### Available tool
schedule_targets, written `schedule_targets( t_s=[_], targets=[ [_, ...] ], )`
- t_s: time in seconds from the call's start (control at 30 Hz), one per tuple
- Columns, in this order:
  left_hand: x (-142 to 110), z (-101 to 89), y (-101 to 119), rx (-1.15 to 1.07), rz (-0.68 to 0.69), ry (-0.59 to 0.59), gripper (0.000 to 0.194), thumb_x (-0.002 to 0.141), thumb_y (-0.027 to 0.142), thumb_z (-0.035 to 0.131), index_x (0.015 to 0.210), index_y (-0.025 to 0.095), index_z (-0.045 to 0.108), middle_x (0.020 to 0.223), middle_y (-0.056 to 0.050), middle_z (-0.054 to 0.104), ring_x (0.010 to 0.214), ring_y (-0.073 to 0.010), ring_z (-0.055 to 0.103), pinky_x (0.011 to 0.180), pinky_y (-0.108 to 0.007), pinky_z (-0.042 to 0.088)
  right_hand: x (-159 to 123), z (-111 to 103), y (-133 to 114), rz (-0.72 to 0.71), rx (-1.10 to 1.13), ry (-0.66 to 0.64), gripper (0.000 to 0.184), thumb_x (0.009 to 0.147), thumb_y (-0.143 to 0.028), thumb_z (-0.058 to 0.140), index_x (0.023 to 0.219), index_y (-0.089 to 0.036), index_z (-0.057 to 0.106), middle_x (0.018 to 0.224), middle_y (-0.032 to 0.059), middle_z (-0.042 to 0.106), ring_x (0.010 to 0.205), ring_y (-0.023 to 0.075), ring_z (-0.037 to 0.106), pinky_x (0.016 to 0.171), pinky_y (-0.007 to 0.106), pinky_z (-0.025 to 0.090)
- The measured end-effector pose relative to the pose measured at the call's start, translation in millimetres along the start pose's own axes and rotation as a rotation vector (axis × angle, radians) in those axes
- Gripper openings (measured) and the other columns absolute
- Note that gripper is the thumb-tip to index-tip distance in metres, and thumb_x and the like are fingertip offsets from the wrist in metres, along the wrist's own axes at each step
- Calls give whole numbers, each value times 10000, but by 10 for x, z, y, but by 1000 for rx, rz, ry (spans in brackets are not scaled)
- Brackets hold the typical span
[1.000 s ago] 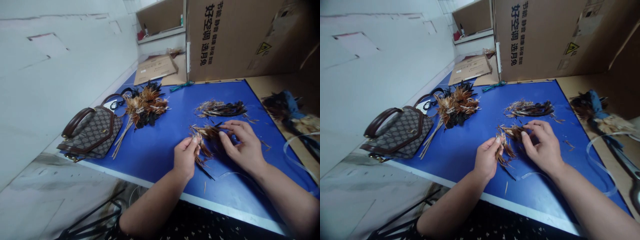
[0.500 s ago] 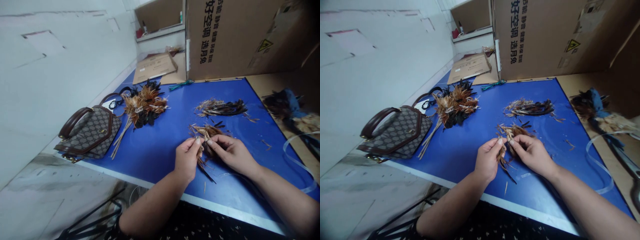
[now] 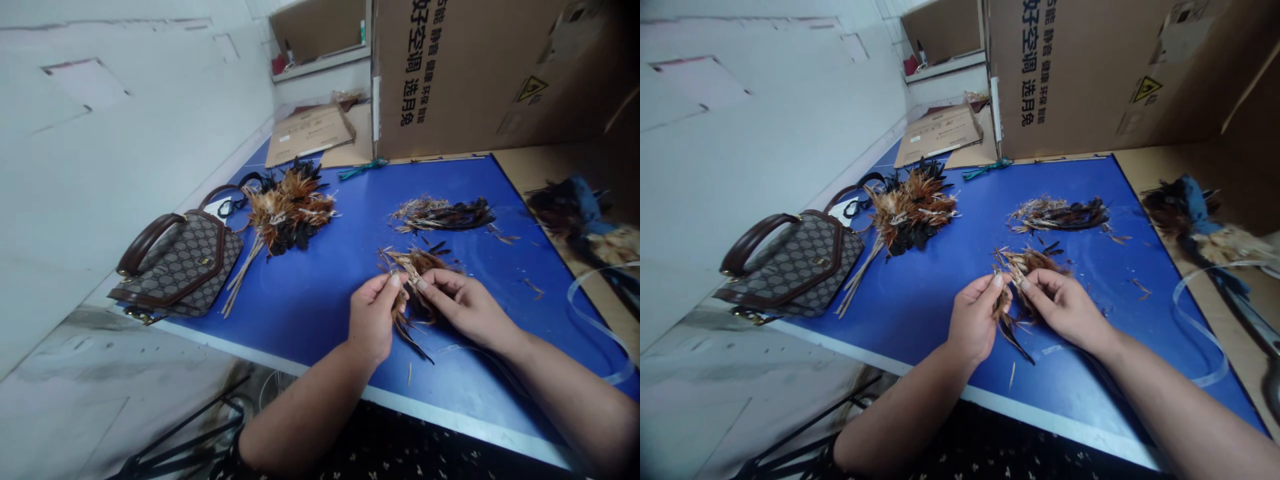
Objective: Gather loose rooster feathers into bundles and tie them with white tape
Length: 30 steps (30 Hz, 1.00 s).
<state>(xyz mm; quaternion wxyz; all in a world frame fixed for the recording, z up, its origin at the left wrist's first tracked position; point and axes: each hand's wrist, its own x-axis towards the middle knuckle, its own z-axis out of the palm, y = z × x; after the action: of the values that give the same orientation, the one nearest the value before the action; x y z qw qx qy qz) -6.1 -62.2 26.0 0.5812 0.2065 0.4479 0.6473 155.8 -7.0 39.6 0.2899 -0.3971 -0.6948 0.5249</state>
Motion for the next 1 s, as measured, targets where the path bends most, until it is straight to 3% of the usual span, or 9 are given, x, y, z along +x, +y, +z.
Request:
schedule_targets(
  t_s=[0.7,1.0],
  targets=[
    [-25,-15,-24,107,26,-124,302,893,443,788,985,158,823,777,-38,653,631,-84,515,604,-240,383,7,102,26,55,217,177,415,1000,-604,629,880,-207,604,657,-23,551,520,96,384,476,240,305],
    [-26,-30,-25,120,53,-133,302,899,457,788,995,174,834,863,-66,693,677,-96,533,643,-254,428,0,141,-29,50,238,123,393,1019,-593,607,950,-206,591,660,-28,579,507,91,405,466,238,318]
  ],
)
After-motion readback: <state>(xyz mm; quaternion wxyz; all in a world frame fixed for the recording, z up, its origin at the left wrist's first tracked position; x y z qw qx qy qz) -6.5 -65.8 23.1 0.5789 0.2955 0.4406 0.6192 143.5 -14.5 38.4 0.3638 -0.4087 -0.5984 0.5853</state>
